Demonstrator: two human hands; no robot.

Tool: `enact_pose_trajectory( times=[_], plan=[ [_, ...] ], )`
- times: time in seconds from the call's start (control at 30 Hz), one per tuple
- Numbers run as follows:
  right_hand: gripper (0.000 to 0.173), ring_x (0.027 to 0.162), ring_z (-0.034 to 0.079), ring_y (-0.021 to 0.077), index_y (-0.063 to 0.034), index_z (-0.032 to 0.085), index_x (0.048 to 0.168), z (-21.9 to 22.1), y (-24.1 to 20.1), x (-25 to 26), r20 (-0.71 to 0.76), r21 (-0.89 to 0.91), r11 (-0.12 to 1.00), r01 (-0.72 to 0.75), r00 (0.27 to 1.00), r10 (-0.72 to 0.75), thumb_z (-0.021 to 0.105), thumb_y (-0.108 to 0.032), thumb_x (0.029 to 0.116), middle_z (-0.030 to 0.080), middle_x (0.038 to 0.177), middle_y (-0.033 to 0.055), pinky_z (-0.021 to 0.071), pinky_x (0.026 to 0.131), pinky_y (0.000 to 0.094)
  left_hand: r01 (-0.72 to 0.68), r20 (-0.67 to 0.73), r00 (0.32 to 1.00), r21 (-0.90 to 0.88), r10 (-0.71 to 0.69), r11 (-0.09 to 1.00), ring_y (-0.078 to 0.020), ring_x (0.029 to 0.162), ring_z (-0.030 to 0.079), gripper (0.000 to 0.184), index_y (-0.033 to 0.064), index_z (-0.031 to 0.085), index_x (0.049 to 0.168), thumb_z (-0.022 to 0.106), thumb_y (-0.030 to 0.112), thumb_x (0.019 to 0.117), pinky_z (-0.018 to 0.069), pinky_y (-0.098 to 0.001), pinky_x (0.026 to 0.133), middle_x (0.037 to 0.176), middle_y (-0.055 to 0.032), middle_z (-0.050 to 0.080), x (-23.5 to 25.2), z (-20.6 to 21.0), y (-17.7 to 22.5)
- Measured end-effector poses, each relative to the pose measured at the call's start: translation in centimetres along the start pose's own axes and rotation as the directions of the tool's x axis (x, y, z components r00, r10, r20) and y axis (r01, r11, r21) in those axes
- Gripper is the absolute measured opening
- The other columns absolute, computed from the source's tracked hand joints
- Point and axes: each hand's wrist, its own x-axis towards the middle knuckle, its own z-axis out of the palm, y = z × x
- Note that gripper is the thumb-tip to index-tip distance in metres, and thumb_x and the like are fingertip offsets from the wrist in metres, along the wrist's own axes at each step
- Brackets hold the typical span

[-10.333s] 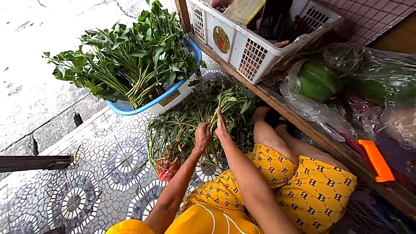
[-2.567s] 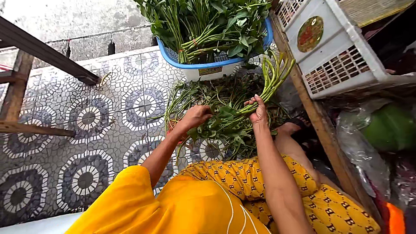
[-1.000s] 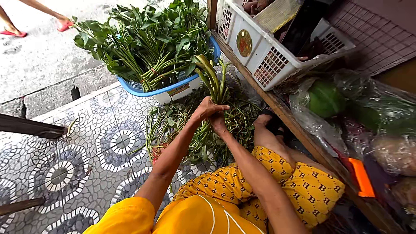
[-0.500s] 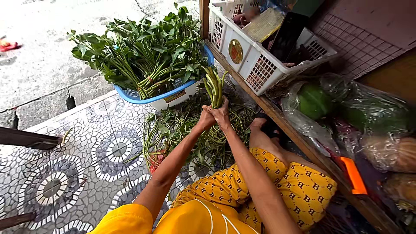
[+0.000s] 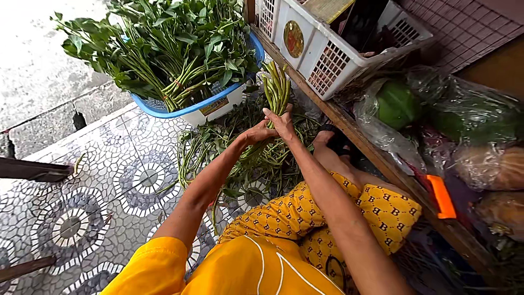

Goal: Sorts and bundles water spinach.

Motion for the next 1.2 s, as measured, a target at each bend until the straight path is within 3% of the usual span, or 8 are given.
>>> enact_pose_trajectory(
  times=[0.1,0.2,0.3,0.4,0.73,0.97,1.1,1.2],
  plan=[
    [0.118,0.135,0.052,0.0418,-0.0029,0.009,0.162,-6.7,0.8,2.0,0.319,-0.143,0.989,-0.038,0.944,0.082,0.089,-0.033,0.0808,0.041,0.153,0.0300,0.0462,0.109,0.0551,-0.009,0.039,0.999,-0.191,0.016,0.982,-0.0033,0.058,0.055,0.009,0.0106,0.062,0.101,0.053,0.010,0.1016,0.0512,-0.0208,0.057,0.070,0.0069,0.059,0.6,-1.1,0.4],
    [0.060,0.118,0.061,0.0444,-0.0010,0.050,0.144,-19.0,-0.2,-0.2,0.285,-0.571,0.818,-0.076,0.915,0.284,0.074,-0.028,0.0967,0.061,0.132,0.0273,0.0475,0.102,0.0637,-0.022,0.032,0.999,-0.363,0.036,0.931,-0.0043,0.054,0.053,0.016,0.0157,0.053,0.091,0.045,0.009,0.1035,0.0516,-0.0216,0.056,0.064,0.0081,0.053,1.0,-3.6,-0.4],
    [0.029,0.104,0.060,0.0618,0.0098,0.066,0.113,-30.8,5.3,-4.8,-0.083,-0.818,0.516,-0.254,0.940,0.331,0.061,-0.018,0.1042,0.064,0.108,0.0400,0.0422,0.088,0.0803,-0.030,0.070,0.995,-0.450,0.068,0.892,-0.0032,0.053,0.051,0.024,0.0195,0.054,0.085,0.041,0.009,0.1027,0.0500,-0.0208,0.056,0.062,0.0099,0.051,1.2,-5.8,-1.3],
    [0.044,0.127,0.051,0.0598,0.0167,0.058,0.124,-35.2,11.3,-9.9,-0.377,-0.809,0.257,-0.529,0.802,0.464,0.059,-0.022,0.1039,0.056,0.128,0.0438,0.0355,0.104,0.0759,-0.007,0.125,0.990,-0.457,0.072,0.889,-0.0027,0.053,0.052,0.023,0.0203,0.054,0.085,0.042,0.010,0.1024,0.0499,-0.0200,0.056,0.062,0.0105,0.051,1.5,-6.2,-1.8],
    [0.048,0.136,0.046,0.0545,0.0079,0.046,0.145,-34.5,16.1,-13.6,-0.453,-0.596,0.501,-0.628,0.778,0.436,0.057,-0.009,0.1019,0.048,0.143,0.0395,0.0339,0.112,0.0683,0.066,0.117,0.993,-0.461,-0.013,0.885,-0.0025,0.049,0.052,0.015,0.0183,0.056,0.099,0.044,0.016,0.1064,0.0516,-0.0192,0.054,0.059,0.0102,0.051,1.1,-4.8,-1.6],
    [0.050,0.136,0.039,0.0631,0.0113,0.040,0.147,-33.2,10.4,-15.9,-0.559,-0.642,0.500,-0.581,0.801,0.213,0.051,-0.004,0.0999,0.039,0.146,0.0452,0.0356,0.107,0.0747,0.135,-0.102,0.982,-0.197,-0.157,0.971,-0.0058,0.054,0.054,0.002,0.0073,0.058,0.100,0.060,0.007,0.1005,0.0505,-0.0213,0.053,0.067,0.0030,0.056,-0.6,-2.1,-0.4],
    [0.052,0.126,0.051,0.0601,0.0020,0.042,0.153,-28.3,3.6,-16.7,-0.357,-0.592,0.741,-0.315,0.928,0.110,0.041,-0.028,0.1104,0.053,0.135,0.0408,0.0369,0.103,0.0750,0.120,-0.087,0.987,-0.136,-0.132,0.983,-0.0044,0.053,0.054,0.004,0.0073,0.061,0.098,0.063,0.011,0.0998,0.0488,-0.0202,0.053,0.066,0.0039,0.058,-1.7,-1.4,-0.1],
    [0.060,0.129,0.051,0.0578,0.0039,0.044,0.151,-22.6,0.9,-13.3,-0.122,-0.679,0.688,-0.254,0.964,0.235,0.058,-0.034,0.1063,0.054,0.137,0.0390,0.0371,0.105,0.0733,0.129,-0.079,0.987,-0.126,-0.139,0.984,-0.0033,0.052,0.052,0.006,0.0087,0.062,0.099,0.063,0.014,0.1014,0.0474,-0.0192,0.051,0.064,0.0053,0.056,-2.0,-0.9,0.5]
  ],
)
